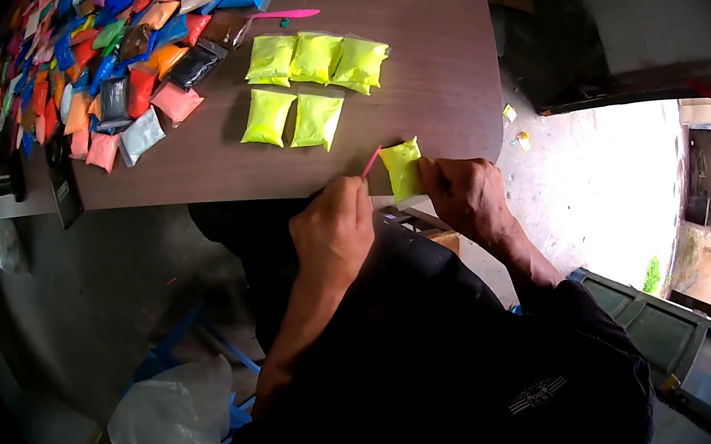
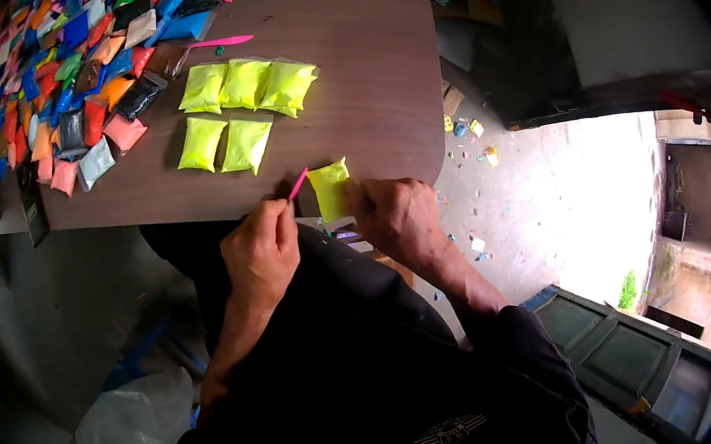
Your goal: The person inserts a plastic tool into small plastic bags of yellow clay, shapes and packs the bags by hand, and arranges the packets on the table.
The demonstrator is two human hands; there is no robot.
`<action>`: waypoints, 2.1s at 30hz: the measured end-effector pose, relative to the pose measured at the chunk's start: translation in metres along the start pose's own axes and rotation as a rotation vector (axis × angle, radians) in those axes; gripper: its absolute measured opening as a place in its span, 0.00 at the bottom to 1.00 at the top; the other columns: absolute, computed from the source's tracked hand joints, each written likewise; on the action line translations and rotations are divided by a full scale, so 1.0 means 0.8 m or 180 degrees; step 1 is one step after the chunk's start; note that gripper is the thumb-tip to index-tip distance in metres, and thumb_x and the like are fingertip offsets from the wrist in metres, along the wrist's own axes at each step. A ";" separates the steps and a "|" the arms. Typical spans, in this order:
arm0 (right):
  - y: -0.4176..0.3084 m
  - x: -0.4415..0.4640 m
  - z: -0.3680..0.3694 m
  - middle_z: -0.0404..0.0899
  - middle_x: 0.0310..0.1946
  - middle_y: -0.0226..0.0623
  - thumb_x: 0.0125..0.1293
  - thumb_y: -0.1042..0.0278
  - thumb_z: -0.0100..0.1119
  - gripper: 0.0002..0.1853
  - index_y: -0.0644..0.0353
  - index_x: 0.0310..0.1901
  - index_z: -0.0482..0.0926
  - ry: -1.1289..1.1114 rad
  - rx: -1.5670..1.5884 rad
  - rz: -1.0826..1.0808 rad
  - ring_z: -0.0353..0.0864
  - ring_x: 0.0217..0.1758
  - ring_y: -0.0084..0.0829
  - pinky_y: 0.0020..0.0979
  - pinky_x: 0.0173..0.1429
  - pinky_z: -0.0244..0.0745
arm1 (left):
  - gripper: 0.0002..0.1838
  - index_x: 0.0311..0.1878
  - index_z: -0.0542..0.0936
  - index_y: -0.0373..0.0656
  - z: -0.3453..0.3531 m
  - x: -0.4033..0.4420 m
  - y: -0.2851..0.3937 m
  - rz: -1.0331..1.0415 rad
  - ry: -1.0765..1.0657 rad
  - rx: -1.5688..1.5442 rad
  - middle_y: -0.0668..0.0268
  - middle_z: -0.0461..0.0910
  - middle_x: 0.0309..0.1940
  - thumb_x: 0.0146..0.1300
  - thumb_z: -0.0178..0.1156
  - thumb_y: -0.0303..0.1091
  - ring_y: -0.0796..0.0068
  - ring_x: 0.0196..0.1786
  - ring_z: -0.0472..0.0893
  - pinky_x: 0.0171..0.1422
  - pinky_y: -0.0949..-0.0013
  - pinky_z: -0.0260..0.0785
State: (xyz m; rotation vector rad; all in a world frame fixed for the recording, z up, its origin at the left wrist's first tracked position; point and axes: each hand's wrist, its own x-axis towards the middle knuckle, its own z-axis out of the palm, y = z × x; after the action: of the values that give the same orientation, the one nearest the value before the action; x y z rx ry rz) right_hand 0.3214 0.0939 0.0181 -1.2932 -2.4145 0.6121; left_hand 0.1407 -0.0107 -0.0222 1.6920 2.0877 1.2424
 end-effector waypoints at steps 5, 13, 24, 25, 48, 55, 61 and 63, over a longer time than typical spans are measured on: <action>-0.007 -0.004 -0.004 0.83 0.22 0.48 0.73 0.64 0.69 0.15 0.65 0.30 0.83 -0.0107 -0.0111 0.0209 0.83 0.23 0.52 0.46 0.28 0.76 | 0.05 0.43 0.83 0.40 -0.008 0.001 0.009 -0.0070 0.0016 -0.0603 0.54 0.85 0.29 0.70 0.71 0.25 0.49 0.29 0.86 0.33 0.58 0.78; -0.007 -0.006 -0.017 0.86 0.36 0.39 0.66 0.70 0.76 0.07 0.58 0.44 0.90 0.0257 0.0060 -0.0196 0.90 0.38 0.41 0.39 0.42 0.85 | 0.04 0.44 0.84 0.39 -0.001 -0.003 0.007 -0.0050 -0.0036 -0.0703 0.53 0.86 0.32 0.69 0.71 0.23 0.49 0.32 0.87 0.35 0.59 0.80; 0.012 0.011 0.004 0.85 0.55 0.39 0.59 0.68 0.78 0.23 0.56 0.58 0.86 0.0085 0.0233 -0.1147 0.85 0.56 0.47 0.44 0.56 0.85 | 0.04 0.40 0.83 0.40 -0.008 0.013 -0.003 -0.0135 0.0063 -0.0206 0.53 0.84 0.27 0.69 0.70 0.24 0.50 0.26 0.84 0.32 0.58 0.76; 0.012 0.011 0.004 0.85 0.55 0.39 0.59 0.68 0.78 0.23 0.56 0.58 0.86 0.0083 0.0239 -0.1148 0.85 0.56 0.47 0.44 0.56 0.85 | 0.04 0.40 0.83 0.40 -0.009 0.014 -0.001 -0.0138 0.0062 -0.0200 0.53 0.84 0.27 0.69 0.70 0.24 0.50 0.26 0.84 0.32 0.58 0.76; 0.020 0.012 0.028 0.87 0.44 0.34 0.57 0.67 0.80 0.21 0.54 0.53 0.88 0.0798 0.0206 -0.1135 0.83 0.39 0.38 0.37 0.45 0.80 | 0.05 0.39 0.82 0.44 -0.015 -0.002 0.007 -0.0147 -0.0148 -0.0183 0.56 0.84 0.27 0.70 0.70 0.28 0.48 0.28 0.85 0.30 0.55 0.77; 0.019 0.010 0.033 0.84 0.43 0.35 0.53 0.68 0.82 0.20 0.55 0.49 0.88 0.1009 0.0249 -0.1082 0.83 0.42 0.40 0.38 0.45 0.80 | 0.07 0.37 0.81 0.43 -0.025 0.005 0.019 -0.0284 -0.0028 -0.0510 0.55 0.83 0.25 0.69 0.71 0.27 0.48 0.27 0.85 0.30 0.55 0.77; 0.016 0.009 0.032 0.82 0.44 0.36 0.53 0.68 0.83 0.17 0.55 0.43 0.85 0.1044 0.0389 -0.0970 0.82 0.42 0.41 0.39 0.45 0.80 | 0.05 0.40 0.82 0.40 -0.019 0.001 0.006 -0.0232 -0.0133 -0.0077 0.54 0.85 0.28 0.69 0.71 0.26 0.51 0.28 0.86 0.32 0.59 0.78; 0.017 0.012 0.033 0.83 0.44 0.36 0.53 0.68 0.83 0.17 0.55 0.43 0.85 0.1020 0.0398 -0.1081 0.82 0.42 0.41 0.39 0.45 0.80 | 0.06 0.40 0.82 0.40 -0.025 0.007 0.007 -0.0249 -0.0150 -0.0026 0.53 0.85 0.28 0.69 0.72 0.26 0.51 0.28 0.86 0.32 0.59 0.78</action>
State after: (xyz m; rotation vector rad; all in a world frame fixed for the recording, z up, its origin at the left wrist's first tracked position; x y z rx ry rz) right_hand 0.3135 0.1029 -0.0111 -0.8305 -2.2168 0.4153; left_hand 0.1306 -0.0155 -0.0039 1.6040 2.0970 1.1751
